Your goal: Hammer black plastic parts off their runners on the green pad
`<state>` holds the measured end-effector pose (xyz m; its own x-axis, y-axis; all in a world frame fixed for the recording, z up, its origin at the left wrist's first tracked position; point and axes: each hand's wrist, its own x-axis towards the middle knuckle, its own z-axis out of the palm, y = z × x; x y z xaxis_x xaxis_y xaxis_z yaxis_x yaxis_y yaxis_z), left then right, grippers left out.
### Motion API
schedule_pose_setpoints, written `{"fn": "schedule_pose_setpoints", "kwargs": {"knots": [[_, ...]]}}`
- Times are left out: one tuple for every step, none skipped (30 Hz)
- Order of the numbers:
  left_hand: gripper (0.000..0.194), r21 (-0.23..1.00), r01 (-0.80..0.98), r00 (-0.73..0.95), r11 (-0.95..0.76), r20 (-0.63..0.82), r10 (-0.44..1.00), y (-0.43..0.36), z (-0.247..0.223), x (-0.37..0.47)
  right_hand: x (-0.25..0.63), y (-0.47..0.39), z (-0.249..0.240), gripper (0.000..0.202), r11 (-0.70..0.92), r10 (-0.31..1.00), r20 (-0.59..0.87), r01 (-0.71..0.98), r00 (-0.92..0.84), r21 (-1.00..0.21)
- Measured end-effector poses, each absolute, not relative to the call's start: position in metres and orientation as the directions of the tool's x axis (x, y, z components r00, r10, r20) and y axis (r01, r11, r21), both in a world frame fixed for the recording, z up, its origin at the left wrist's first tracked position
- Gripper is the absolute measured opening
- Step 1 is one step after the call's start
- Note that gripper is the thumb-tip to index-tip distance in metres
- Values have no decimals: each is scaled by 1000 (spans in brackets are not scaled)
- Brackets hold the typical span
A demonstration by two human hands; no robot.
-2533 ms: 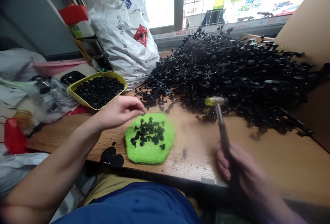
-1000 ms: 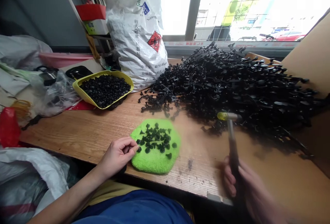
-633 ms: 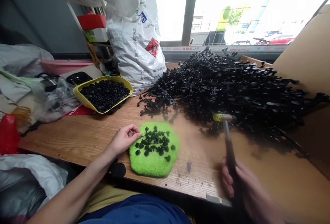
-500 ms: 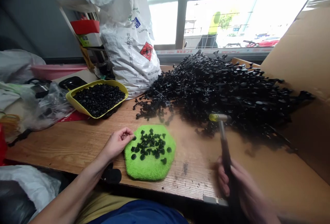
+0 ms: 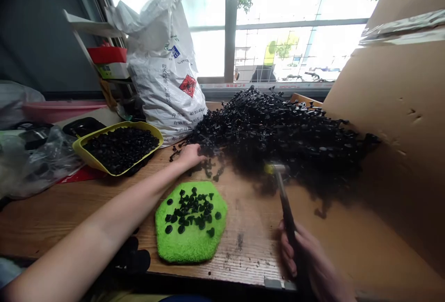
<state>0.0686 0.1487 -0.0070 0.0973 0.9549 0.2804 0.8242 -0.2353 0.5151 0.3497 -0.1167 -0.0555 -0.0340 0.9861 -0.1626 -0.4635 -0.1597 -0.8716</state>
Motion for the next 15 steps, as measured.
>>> {"fn": "schedule_pose_setpoints", "kwargs": {"knots": [[22,528,821,89,-220,261,961,154,-8,73,350,-116,-56,22,-158,987,-158,-469,-38,-869],[22,543,813,85,-210,245,966,159,-8,75,351,-116,-57,22,-153,988,-150,-473,-43,-868],[21,562,802,84,-201,228,970,163,-7,75,352,-116,-58,22,-152,988,-144,-473,-54,-868],[21,585,787,84,-195,213,974,165,-5,73,354,-116,-59,21,-154,988,-141,-469,-63,-870],[19,612,768,83,-191,201,976,167,-3,69,355,-116,-60,21,-156,988,-142,-462,-65,-873],[16,643,743,79,-188,194,978,166,1,63,357,-116,-61,20,-158,987,-147,-454,-59,-877],[14,677,714,70,-182,190,979,164,4,55,358,-117,-62,20,-161,987,-156,-443,-48,-882],[12,709,683,54,-175,189,980,159,8,46,358,-117,-63,20,-171,985,-170,-431,-41,-886],[13,733,660,34,-165,190,981,152,12,35,359,-117,-63,21,-181,982,-186,-421,-29,-889],[16,768,622,11,-154,188,982,141,16,24,359,-117,-63,22,-190,979,-203,-412,-12,-891],[19,820,555,-12,-141,177,984,127,18,12,359,-118,-64,23,-198,976,-218,-401,5,-894],[20,879,461,-30,-124,156,987,110,19,0,359,-118,-64,24,-204,973,-231,-387,24,-899],[20,942,322,-43,-100,120,992,91,19,-13,358,-118,-64,25,-208,970,-239,-368,41,-906],[19,984,167,-45,-66,75,996,71,16,-24,357,-118,-64,25,-213,968,-246,-347,52,-913],[19,999,36,-38,-23,24,999,51,11,-34,356,-118,-63,25,-222,966,-253,-323,59,-920]]}}
